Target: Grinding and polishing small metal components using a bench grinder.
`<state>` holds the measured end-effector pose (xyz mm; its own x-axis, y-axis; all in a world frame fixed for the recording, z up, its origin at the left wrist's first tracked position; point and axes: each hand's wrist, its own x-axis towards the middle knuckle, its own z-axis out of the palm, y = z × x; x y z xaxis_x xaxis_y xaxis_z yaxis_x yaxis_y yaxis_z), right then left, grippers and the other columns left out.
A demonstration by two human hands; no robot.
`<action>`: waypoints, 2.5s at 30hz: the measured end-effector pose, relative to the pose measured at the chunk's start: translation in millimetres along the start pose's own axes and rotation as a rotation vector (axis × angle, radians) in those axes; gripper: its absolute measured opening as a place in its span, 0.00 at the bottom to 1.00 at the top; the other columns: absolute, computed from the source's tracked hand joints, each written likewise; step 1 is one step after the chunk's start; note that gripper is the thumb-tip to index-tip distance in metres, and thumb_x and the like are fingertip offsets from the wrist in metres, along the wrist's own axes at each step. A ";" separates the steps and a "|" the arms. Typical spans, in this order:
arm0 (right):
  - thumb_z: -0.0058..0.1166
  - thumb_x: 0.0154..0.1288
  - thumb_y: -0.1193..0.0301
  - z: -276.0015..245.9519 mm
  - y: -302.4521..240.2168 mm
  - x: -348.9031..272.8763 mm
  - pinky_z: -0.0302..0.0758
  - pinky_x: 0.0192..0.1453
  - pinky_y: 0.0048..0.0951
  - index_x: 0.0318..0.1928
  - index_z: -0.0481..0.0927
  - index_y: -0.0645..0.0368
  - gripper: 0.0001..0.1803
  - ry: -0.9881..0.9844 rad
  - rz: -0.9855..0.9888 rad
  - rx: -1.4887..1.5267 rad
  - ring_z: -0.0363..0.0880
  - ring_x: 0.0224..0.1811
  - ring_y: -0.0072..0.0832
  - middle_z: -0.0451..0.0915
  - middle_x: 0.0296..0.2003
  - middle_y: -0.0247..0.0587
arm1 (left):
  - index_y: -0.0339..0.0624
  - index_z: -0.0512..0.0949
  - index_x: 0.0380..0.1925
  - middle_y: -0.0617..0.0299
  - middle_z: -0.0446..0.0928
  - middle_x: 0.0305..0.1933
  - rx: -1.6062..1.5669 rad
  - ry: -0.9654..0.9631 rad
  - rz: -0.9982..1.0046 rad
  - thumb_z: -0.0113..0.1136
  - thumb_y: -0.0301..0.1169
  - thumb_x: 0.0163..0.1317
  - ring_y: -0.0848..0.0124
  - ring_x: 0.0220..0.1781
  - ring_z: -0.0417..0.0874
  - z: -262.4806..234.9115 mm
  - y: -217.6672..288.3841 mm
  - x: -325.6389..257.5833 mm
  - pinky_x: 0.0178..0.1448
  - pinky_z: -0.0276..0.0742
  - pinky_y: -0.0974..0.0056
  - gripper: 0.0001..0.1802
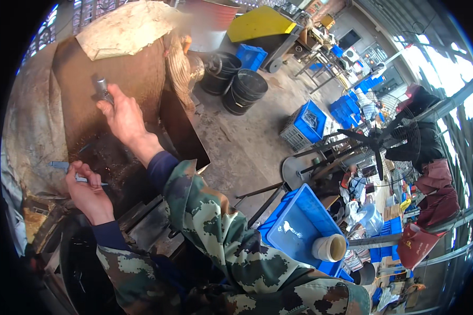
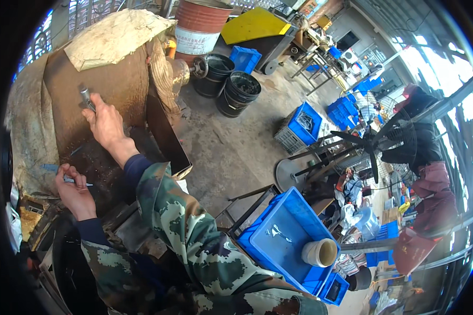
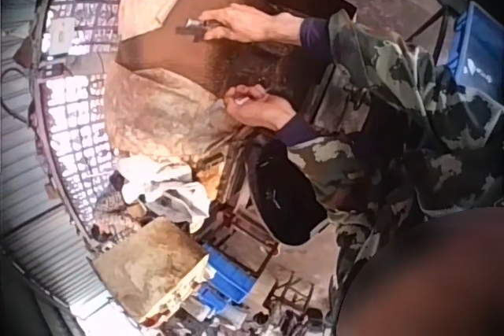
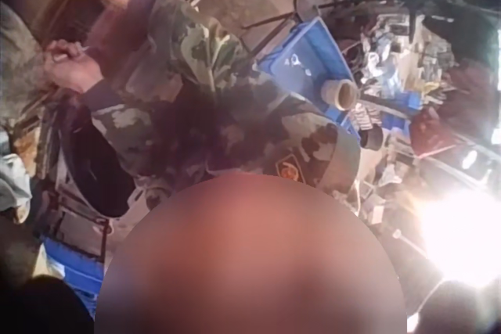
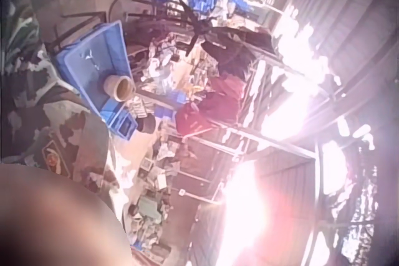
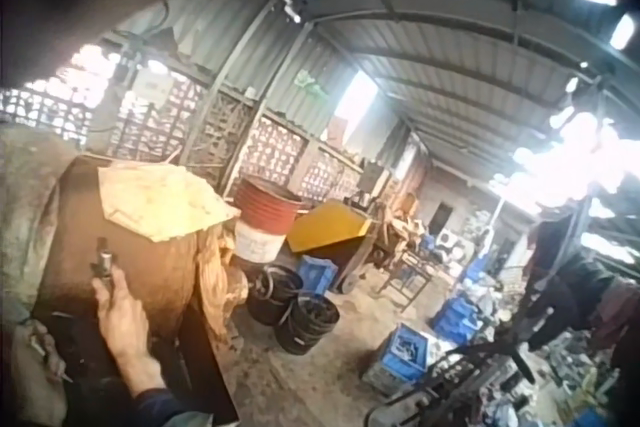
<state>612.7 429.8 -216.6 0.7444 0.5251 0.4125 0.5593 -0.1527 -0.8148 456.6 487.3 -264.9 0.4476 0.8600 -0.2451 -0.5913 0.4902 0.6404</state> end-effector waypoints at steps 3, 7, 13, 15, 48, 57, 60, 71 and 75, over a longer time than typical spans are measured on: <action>0.58 0.70 0.65 0.4 -1.7 0.9 0.75 0.47 0.54 0.57 0.73 0.52 0.18 -0.005 0.000 0.013 0.79 0.44 0.63 0.84 0.36 0.59 | 0.46 0.74 0.35 0.69 0.68 0.26 0.010 -0.025 -0.001 0.52 0.36 0.71 0.80 0.20 0.57 2.8 2.7 -1.2 0.25 0.52 0.71 0.08; 0.59 0.70 0.65 -0.3 0.1 1.2 0.75 0.47 0.54 0.57 0.74 0.52 0.18 -0.005 -0.005 0.028 0.79 0.44 0.63 0.84 0.37 0.58 | 0.46 0.74 0.36 0.69 0.68 0.27 0.008 -0.012 0.001 0.52 0.37 0.71 0.79 0.20 0.57 2.9 -0.3 -0.8 0.26 0.53 0.71 0.08; 0.59 0.70 0.65 -0.5 -1.0 1.7 0.75 0.46 0.54 0.57 0.74 0.53 0.18 -0.001 -0.008 0.025 0.79 0.44 0.63 0.84 0.37 0.59 | 0.46 0.74 0.36 0.69 0.69 0.27 0.018 -0.013 0.005 0.51 0.37 0.72 0.79 0.19 0.58 0.8 -0.4 0.9 0.26 0.54 0.70 0.09; 0.59 0.70 0.66 -0.7 -2.2 2.1 0.75 0.47 0.53 0.57 0.74 0.53 0.17 -0.009 -0.005 0.031 0.79 0.45 0.64 0.83 0.36 0.59 | 0.46 0.74 0.36 0.69 0.69 0.27 0.012 -0.019 0.003 0.51 0.37 0.72 0.79 0.19 0.58 0.9 0.3 1.0 0.26 0.54 0.70 0.09; 0.59 0.69 0.66 -2.4 -1.0 1.1 0.74 0.44 0.55 0.56 0.73 0.54 0.18 -0.003 -0.007 0.063 0.79 0.43 0.64 0.82 0.34 0.61 | 0.46 0.75 0.35 0.70 0.71 0.29 0.045 0.092 0.013 0.54 0.34 0.67 0.82 0.23 0.61 0.4 -1.1 5.6 0.27 0.54 0.72 0.05; 0.60 0.68 0.66 -2.0 2.1 3.5 0.74 0.44 0.55 0.56 0.73 0.54 0.19 0.006 -0.036 0.065 0.79 0.43 0.64 0.82 0.35 0.61 | 0.46 0.75 0.34 0.70 0.70 0.29 0.049 0.016 0.014 0.54 0.34 0.67 0.81 0.22 0.60 -2.5 -2.6 9.5 0.26 0.54 0.71 0.06; 0.60 0.68 0.66 0.0 1.9 4.0 0.74 0.44 0.55 0.57 0.73 0.54 0.19 -0.002 -0.033 0.061 0.79 0.43 0.64 0.82 0.35 0.61 | 0.46 0.75 0.35 0.70 0.70 0.29 0.043 0.002 0.021 0.54 0.34 0.67 0.81 0.22 0.60 -2.0 -1.2 8.9 0.26 0.54 0.72 0.06; 0.59 0.69 0.64 4.3 8.0 3.5 0.76 0.45 0.56 0.60 0.72 0.50 0.21 0.010 -0.068 0.013 0.81 0.43 0.61 0.84 0.36 0.58 | 0.45 0.75 0.37 0.68 0.70 0.28 0.005 0.002 0.018 0.53 0.38 0.71 0.81 0.19 0.59 -4.6 -0.7 6.5 0.25 0.53 0.71 0.10; 0.58 0.70 0.62 5.2 7.3 4.2 0.76 0.46 0.56 0.60 0.72 0.50 0.21 0.003 -0.080 0.037 0.80 0.44 0.63 0.84 0.37 0.60 | 0.45 0.74 0.37 0.69 0.69 0.26 0.001 0.019 0.029 0.52 0.37 0.71 0.81 0.19 0.58 -2.2 2.9 6.8 0.25 0.53 0.71 0.09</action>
<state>617.9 435.2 -223.0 0.6990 0.5321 0.4778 0.6031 -0.0796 -0.7937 456.4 494.8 -266.2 0.4171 0.8765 -0.2402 -0.6030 0.4647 0.6485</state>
